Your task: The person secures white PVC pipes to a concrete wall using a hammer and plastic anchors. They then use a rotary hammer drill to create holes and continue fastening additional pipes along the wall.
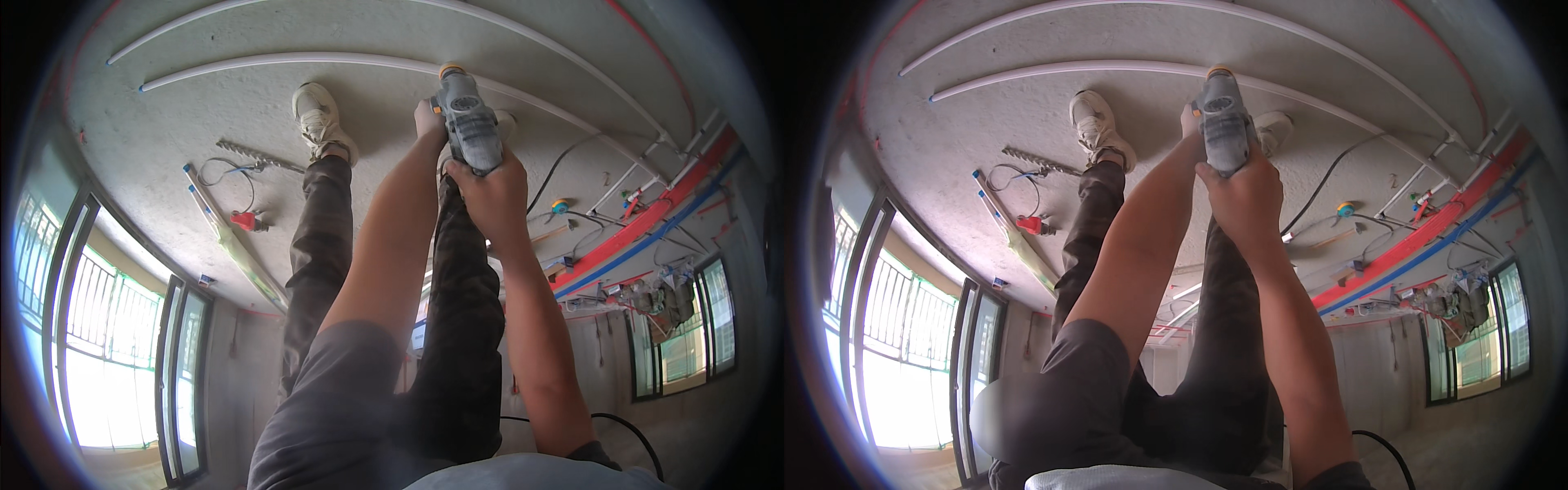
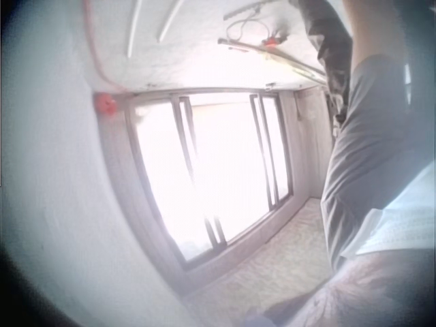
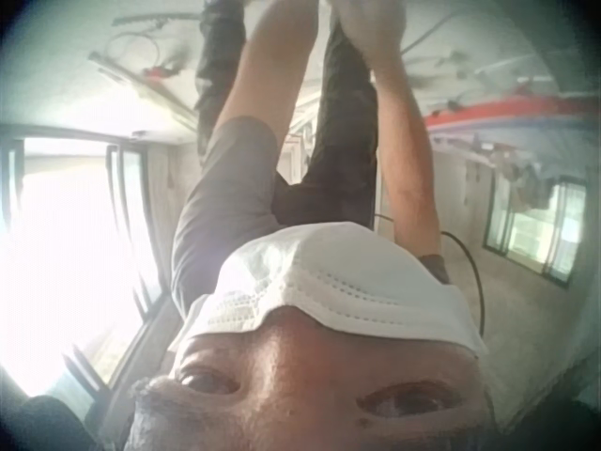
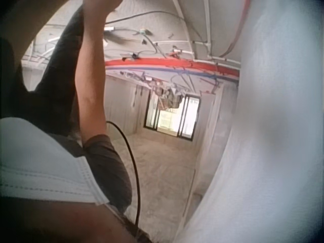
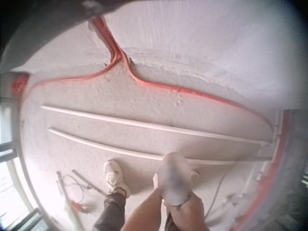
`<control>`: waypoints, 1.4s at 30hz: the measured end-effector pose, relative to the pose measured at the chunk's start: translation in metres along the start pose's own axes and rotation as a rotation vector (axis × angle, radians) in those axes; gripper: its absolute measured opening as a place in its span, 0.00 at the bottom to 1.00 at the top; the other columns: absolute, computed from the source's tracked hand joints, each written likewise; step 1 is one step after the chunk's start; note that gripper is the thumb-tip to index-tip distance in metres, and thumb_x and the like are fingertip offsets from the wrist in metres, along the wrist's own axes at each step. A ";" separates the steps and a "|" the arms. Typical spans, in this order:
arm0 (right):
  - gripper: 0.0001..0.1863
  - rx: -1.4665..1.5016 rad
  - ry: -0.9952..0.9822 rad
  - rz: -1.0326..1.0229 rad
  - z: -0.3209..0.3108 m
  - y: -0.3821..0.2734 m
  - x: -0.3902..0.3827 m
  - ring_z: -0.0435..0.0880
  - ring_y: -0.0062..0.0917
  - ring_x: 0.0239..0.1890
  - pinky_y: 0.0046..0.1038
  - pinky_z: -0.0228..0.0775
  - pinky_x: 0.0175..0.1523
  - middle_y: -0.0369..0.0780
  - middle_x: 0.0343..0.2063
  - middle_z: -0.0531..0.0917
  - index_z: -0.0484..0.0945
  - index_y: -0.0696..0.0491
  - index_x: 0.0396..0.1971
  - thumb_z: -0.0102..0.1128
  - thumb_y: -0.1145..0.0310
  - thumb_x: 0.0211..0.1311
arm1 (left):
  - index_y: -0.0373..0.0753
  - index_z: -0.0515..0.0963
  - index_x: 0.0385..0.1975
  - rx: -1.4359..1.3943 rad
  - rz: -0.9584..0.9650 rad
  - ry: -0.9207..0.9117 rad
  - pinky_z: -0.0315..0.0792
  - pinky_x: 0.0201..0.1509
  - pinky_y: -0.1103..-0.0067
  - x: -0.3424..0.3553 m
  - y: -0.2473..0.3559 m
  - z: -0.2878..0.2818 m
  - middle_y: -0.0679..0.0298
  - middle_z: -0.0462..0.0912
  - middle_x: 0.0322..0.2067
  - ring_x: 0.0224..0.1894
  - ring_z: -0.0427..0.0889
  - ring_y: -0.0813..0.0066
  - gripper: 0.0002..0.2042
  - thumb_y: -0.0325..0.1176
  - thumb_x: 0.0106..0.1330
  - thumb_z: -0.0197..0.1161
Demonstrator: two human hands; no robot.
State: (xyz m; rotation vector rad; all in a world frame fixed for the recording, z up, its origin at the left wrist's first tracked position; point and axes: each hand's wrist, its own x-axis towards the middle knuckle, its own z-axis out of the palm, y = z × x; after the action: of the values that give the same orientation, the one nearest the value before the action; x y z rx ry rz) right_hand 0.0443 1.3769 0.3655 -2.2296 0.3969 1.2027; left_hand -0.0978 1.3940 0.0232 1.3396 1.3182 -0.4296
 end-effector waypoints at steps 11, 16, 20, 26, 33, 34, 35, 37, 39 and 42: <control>0.16 0.054 0.084 -0.047 -0.009 0.017 0.014 0.90 0.30 0.32 0.33 0.79 0.44 0.43 0.31 0.90 0.85 0.63 0.43 0.78 0.68 0.61 | 0.29 0.87 0.42 0.053 -0.124 -0.100 0.80 0.55 0.58 -0.033 0.082 -0.007 0.37 0.90 0.43 0.51 0.88 0.36 0.15 0.37 0.64 0.72; 0.14 -0.048 0.053 -0.258 -0.005 0.017 0.001 0.86 0.24 0.30 0.33 0.78 0.41 0.41 0.30 0.89 0.85 0.63 0.41 0.78 0.70 0.62 | 0.33 0.84 0.48 0.150 -0.109 -0.001 0.80 0.58 0.55 -0.025 0.063 -0.021 0.37 0.88 0.48 0.56 0.86 0.36 0.14 0.35 0.68 0.70; 0.20 0.197 0.021 -0.150 -0.042 -0.004 -0.071 0.90 0.32 0.43 0.35 0.79 0.54 0.45 0.42 0.91 0.84 0.62 0.51 0.77 0.71 0.61 | 0.31 0.86 0.47 0.076 -0.018 -0.107 0.81 0.55 0.55 -0.114 0.118 -0.041 0.37 0.89 0.43 0.51 0.88 0.35 0.15 0.33 0.64 0.69; 0.18 -0.045 0.045 -0.130 -0.076 -0.099 -0.190 0.90 0.31 0.42 0.35 0.79 0.53 0.45 0.39 0.90 0.80 0.62 0.48 0.76 0.73 0.64 | 0.28 0.84 0.52 -0.128 0.122 -0.020 0.79 0.60 0.58 -0.223 0.188 -0.106 0.35 0.88 0.45 0.54 0.87 0.36 0.21 0.31 0.58 0.70; 0.11 0.008 -0.091 -0.248 -0.059 -0.185 -0.265 0.78 0.16 0.32 0.24 0.75 0.40 0.33 0.35 0.83 0.80 0.59 0.42 0.74 0.75 0.67 | 0.28 0.83 0.53 -0.205 0.073 -0.059 0.79 0.60 0.60 -0.266 0.251 -0.220 0.38 0.89 0.45 0.54 0.88 0.39 0.24 0.32 0.57 0.72; 0.11 -0.021 -0.093 -0.291 -0.052 -0.199 -0.274 0.79 0.17 0.33 0.25 0.75 0.41 0.33 0.35 0.83 0.80 0.59 0.43 0.75 0.75 0.67 | 0.28 0.83 0.52 -0.235 0.090 -0.029 0.79 0.60 0.59 -0.268 0.256 -0.239 0.37 0.89 0.45 0.54 0.87 0.37 0.23 0.32 0.58 0.72; 0.11 -0.050 -0.086 -0.330 -0.048 -0.210 -0.287 0.79 0.17 0.34 0.25 0.75 0.42 0.33 0.36 0.83 0.81 0.60 0.43 0.75 0.74 0.67 | 0.27 0.83 0.51 -0.264 0.108 -0.007 0.79 0.61 0.58 -0.275 0.261 -0.257 0.36 0.88 0.45 0.54 0.86 0.36 0.21 0.32 0.58 0.71; 0.12 -0.039 -0.083 -0.344 -0.042 -0.234 -0.306 0.80 0.18 0.38 0.26 0.76 0.47 0.34 0.37 0.84 0.82 0.60 0.45 0.75 0.73 0.67 | 0.26 0.84 0.50 -0.273 0.151 0.055 0.78 0.61 0.57 -0.281 0.272 -0.281 0.35 0.88 0.45 0.54 0.87 0.35 0.20 0.29 0.59 0.70; 0.12 -0.010 -0.136 -0.324 -0.031 -0.258 -0.317 0.80 0.18 0.39 0.26 0.76 0.48 0.34 0.37 0.84 0.82 0.60 0.44 0.75 0.73 0.67 | 0.26 0.84 0.50 -0.326 0.187 0.119 0.79 0.61 0.58 -0.276 0.276 -0.300 0.36 0.89 0.45 0.54 0.88 0.37 0.20 0.28 0.58 0.68; 0.20 -0.083 -0.187 -0.410 -0.007 -0.282 -0.322 0.86 0.25 0.40 0.32 0.79 0.51 0.42 0.39 0.89 0.81 0.62 0.50 0.77 0.69 0.65 | 0.27 0.84 0.52 -0.503 0.167 0.125 0.80 0.60 0.59 -0.244 0.243 -0.323 0.37 0.89 0.45 0.53 0.89 0.40 0.20 0.24 0.58 0.66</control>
State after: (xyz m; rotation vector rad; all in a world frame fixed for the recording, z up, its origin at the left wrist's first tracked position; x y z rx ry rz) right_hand 0.0128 1.5936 0.7336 -2.1052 -0.1808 1.2013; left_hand -0.1050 1.6336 0.4304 1.0498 1.2941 0.1027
